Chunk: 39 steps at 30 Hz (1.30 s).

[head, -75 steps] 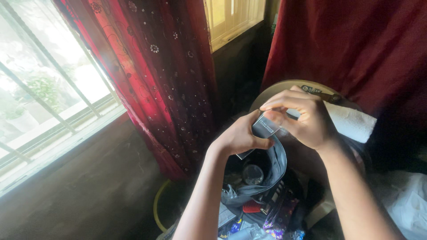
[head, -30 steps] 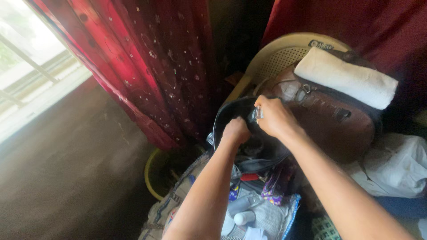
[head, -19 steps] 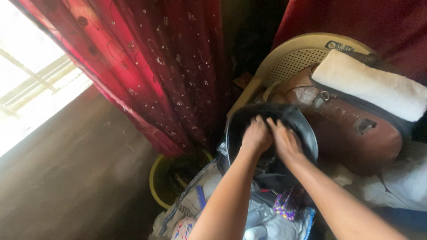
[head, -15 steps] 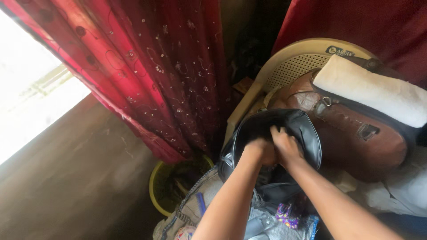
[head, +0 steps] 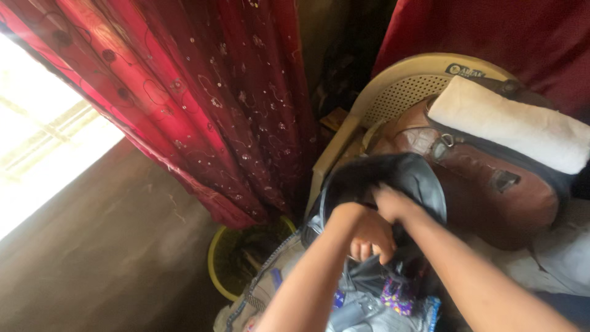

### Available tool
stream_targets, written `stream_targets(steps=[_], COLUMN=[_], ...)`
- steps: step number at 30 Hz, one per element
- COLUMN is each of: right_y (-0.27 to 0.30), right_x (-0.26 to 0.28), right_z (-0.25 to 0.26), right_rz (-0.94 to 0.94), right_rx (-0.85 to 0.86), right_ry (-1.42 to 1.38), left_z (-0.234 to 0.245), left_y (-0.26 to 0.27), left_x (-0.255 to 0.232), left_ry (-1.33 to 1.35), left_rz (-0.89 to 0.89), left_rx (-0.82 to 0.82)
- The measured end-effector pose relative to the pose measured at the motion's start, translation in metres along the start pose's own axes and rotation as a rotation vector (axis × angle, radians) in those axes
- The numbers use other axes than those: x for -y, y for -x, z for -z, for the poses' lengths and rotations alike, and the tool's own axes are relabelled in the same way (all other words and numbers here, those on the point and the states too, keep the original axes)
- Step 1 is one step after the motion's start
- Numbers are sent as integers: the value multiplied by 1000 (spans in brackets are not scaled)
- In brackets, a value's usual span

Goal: The person opens a black bag on a bed and packs items into it one at a time: a red hairbrush, a plastic soda bottle, a folded patterned scarf, a folded paper bag, a small jar, a red perfume bottle, a boxed perfume, and a spray bottle, placing each into the bag.

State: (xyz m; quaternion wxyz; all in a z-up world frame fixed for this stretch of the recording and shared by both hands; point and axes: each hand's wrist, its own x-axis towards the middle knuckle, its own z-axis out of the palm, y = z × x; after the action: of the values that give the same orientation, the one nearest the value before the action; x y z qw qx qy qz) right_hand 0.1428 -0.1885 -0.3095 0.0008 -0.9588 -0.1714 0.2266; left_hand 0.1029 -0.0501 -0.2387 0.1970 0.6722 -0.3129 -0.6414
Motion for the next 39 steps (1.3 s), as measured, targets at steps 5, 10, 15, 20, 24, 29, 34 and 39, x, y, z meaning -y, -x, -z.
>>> stream_targets(steps=[5,10,15,20,24,29,34,39], right_y=[6,41,80,109,103,108,137,158], right_x=[-3,9,6,2,10,42,53,37], right_z=[31,82,134,125,125,144,150,140], right_rz=[76,-35,-408,-569,-583,-537,-359,-306], right_rx=[13,-299,-675,-429,-463,-513,-931,-899], right_ry=[-85,-413,-471,-12,-296,-386,-320,-421], left_z=[19,28,16,3,19,6,-36,-91], left_y=[17,64,119,138,118,107,122,105], left_x=[12,-6,-57,-64,-50,-58,-91,-130], left_ry=[358,-241,-322,-122,-17,-18,-328,-206], left_rz=[28,41,120,723,462,407,152,-404], left_rx=[-137,-1085,-1816,-1645,-1478,-1484,-1812,-1939])
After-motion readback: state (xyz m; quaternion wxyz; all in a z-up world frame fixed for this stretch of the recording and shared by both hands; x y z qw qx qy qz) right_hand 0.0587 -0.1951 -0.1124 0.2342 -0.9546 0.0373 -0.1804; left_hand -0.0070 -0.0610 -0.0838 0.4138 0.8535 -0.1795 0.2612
